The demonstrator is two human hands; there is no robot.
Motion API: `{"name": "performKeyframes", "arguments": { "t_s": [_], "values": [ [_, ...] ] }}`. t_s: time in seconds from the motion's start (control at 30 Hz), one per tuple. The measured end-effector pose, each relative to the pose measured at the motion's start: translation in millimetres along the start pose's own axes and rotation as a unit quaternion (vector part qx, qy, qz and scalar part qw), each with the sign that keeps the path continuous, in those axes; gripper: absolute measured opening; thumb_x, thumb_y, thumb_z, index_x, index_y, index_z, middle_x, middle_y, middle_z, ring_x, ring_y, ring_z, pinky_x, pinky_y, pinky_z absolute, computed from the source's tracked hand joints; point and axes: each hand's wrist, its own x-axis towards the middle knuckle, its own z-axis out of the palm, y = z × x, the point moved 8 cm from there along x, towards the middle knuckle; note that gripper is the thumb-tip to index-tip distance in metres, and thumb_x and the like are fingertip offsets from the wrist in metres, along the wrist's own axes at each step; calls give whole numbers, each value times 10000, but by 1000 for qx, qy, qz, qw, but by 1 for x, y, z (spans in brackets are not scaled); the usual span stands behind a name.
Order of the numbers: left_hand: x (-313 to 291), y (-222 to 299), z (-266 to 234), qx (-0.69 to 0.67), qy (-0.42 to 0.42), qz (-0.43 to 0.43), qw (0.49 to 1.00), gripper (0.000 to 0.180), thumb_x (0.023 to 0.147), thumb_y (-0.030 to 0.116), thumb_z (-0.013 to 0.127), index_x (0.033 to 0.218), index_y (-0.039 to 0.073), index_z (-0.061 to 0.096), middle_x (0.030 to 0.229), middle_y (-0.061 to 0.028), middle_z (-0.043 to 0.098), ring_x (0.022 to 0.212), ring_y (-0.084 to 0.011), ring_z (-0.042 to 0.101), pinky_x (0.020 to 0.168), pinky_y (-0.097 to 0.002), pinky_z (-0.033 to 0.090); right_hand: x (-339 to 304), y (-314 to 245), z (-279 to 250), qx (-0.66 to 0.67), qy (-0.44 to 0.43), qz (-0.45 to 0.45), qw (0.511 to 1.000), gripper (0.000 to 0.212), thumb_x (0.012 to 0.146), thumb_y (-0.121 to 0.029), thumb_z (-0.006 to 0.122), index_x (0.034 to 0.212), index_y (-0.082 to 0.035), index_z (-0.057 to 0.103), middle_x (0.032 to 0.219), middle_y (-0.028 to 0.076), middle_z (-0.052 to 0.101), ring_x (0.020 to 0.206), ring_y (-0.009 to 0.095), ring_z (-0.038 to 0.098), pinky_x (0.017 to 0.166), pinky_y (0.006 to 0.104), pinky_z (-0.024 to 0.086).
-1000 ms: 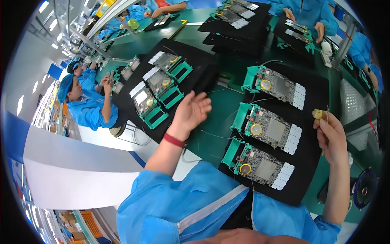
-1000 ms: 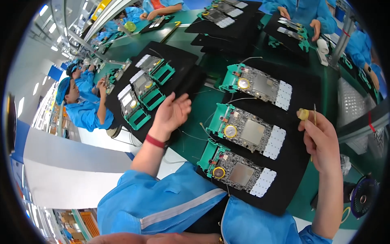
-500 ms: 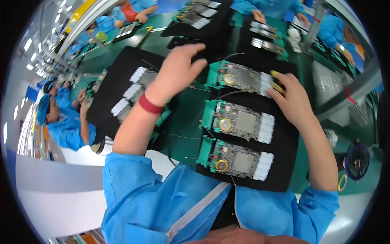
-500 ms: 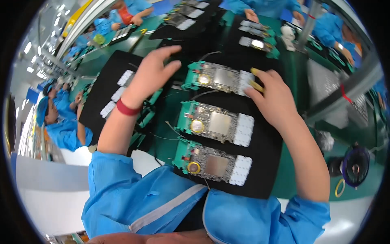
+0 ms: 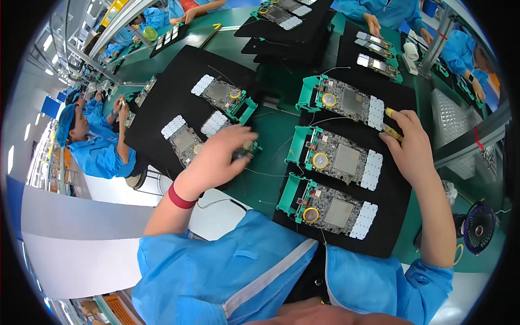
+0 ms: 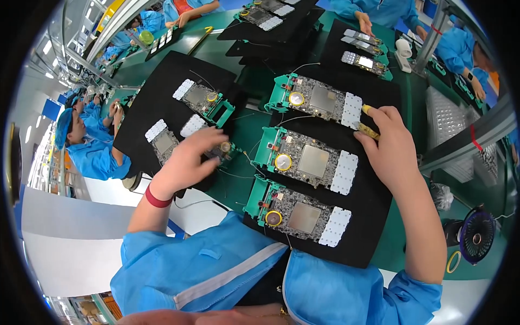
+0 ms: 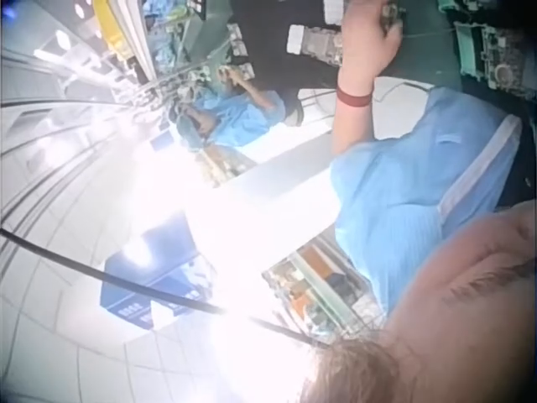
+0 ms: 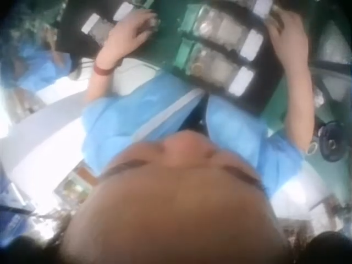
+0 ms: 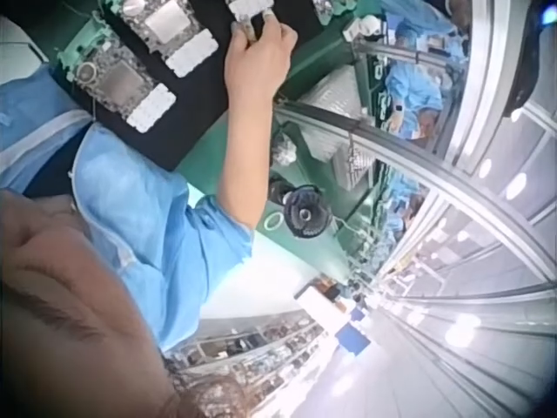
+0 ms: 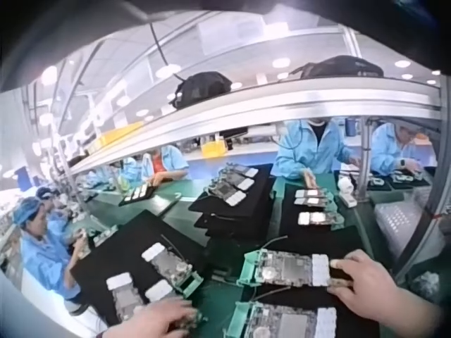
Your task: The person assembles electronic components onto circuit boards and into plastic housings, then inspects the wiring and mounted components. The person uses a yellow pick tool to manipulate the components.
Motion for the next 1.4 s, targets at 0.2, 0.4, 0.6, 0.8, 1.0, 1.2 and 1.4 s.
{"name": "performKeyframes", "arguments": {
  "t_s": [0.2,0.4,0.6,0.8,1.0,1.2,1.4],
  "values": [
    [-7,-33,46,292,6,-32,956,605,685,92,710,1277,130,590,1278,-137,540,1227,-330,491,969,-456,394,-8,-5,0,-18,8,2,1000,379,823,-101,722,1165,4,599,1135,128,565,935,344,622,797,395,509],
    [2,-33,73,475,-69,41,876,572,793,164,633,1359,167,544,1285,-101,524,1273,-306,442,966,-436,366,-8,5,6,-26,25,-9,999,363,823,-100,722,1153,-5,604,1136,128,561,938,337,625,798,383,509],
    [6,-43,58,397,-33,14,917,432,768,85,621,1196,114,566,1232,-96,545,1252,-292,471,935,-378,404,-4,8,11,-22,15,-20,999,355,827,-92,717,1150,-4,597,1133,128,560,952,342,621,815,382,504],
    [-16,-38,-47,-93,206,-161,961,585,777,-24,682,1316,45,463,1191,-162,595,1079,-309,627,938,-358,495,-2,7,16,-48,30,-50,997,320,857,-75,672,1159,-15,585,1152,136,552,940,368,615,785,391,508],
    [-3,-44,-81,69,111,75,989,576,716,91,758,1268,78,593,1156,-134,606,1031,-341,559,906,-397,448,6,3,12,-67,-8,-54,996,387,786,16,689,1154,-2,574,1166,151,554,982,390,609,818,392,506],
    [-17,-74,-42,100,-51,0,994,591,658,34,731,1238,116,646,1036,-139,584,960,-326,552,868,-407,459,72,-114,15,-57,-26,-182,981,374,772,19,692,1131,-29,601,1017,132,583,913,347,628,767,411,508],
    [29,-77,-42,175,69,26,982,551,600,26,725,1134,143,659,945,-97,570,929,-321,549,794,-410,451,162,-175,197,-265,-316,-169,895,510,740,-387,810,1107,-64,668,963,107,690,963,297,671,804,416,543]
  ]
}}
